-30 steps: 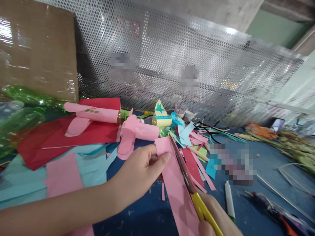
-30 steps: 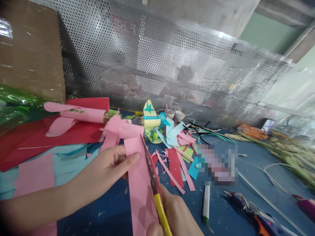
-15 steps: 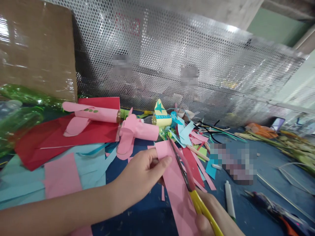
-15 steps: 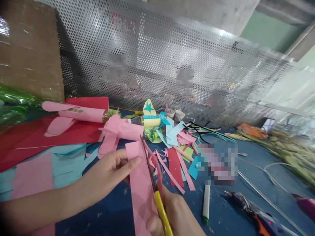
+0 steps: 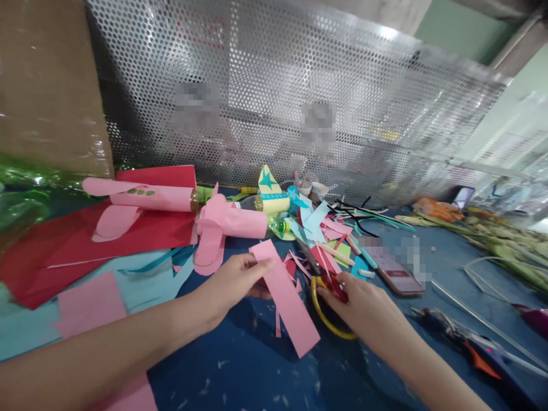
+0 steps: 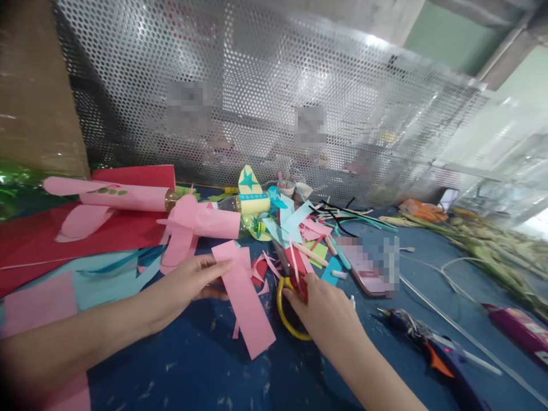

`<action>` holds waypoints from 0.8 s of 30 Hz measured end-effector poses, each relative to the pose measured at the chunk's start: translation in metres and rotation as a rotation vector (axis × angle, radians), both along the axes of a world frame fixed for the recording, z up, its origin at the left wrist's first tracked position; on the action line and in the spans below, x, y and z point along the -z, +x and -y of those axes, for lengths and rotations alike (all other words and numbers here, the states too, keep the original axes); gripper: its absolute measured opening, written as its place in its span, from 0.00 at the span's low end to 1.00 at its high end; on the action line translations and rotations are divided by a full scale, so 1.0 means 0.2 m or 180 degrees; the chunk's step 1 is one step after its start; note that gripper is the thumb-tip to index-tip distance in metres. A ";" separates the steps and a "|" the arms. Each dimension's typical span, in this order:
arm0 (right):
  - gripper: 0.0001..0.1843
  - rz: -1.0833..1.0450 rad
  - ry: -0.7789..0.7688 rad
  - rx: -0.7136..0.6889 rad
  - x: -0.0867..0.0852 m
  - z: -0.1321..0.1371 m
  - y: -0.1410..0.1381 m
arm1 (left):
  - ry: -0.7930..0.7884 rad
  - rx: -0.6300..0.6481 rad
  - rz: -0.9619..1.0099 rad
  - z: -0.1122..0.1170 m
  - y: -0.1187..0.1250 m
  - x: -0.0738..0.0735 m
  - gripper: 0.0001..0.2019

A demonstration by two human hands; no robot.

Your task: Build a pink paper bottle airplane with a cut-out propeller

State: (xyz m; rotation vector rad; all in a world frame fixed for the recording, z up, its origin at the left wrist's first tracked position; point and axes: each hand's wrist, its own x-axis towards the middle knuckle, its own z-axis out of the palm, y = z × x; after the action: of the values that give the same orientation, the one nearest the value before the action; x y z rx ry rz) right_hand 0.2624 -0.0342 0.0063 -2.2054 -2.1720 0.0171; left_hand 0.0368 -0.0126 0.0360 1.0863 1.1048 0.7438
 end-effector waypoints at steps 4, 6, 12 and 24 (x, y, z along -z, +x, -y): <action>0.15 -0.0587 0.0701 -0.0473 -0.06 0.04 -0.04 | 0.0015 0.0048 0.0104 -0.02 -0.01 0.03 0.10; 0.16 -0.1487 0.0530 -0.0867 -0.07 0.06 -0.08 | 0.0020 0.0020 0.0162 -0.02 0.00 0.05 0.10; 0.14 -0.2219 -0.0610 -0.0891 -0.01 0.04 -0.11 | 0.0567 0.0040 -0.0194 -0.07 -0.03 0.04 0.14; 0.21 -0.1392 0.0495 -0.0938 -0.07 -0.32 -0.20 | 0.3072 0.1396 -0.4614 -0.45 -0.06 -0.21 0.40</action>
State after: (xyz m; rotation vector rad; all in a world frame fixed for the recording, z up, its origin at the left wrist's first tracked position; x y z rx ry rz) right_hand 0.2232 0.0298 0.0207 -1.5993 -2.1329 0.2993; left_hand 0.0252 0.0770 0.0781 2.8117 1.5673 -0.0581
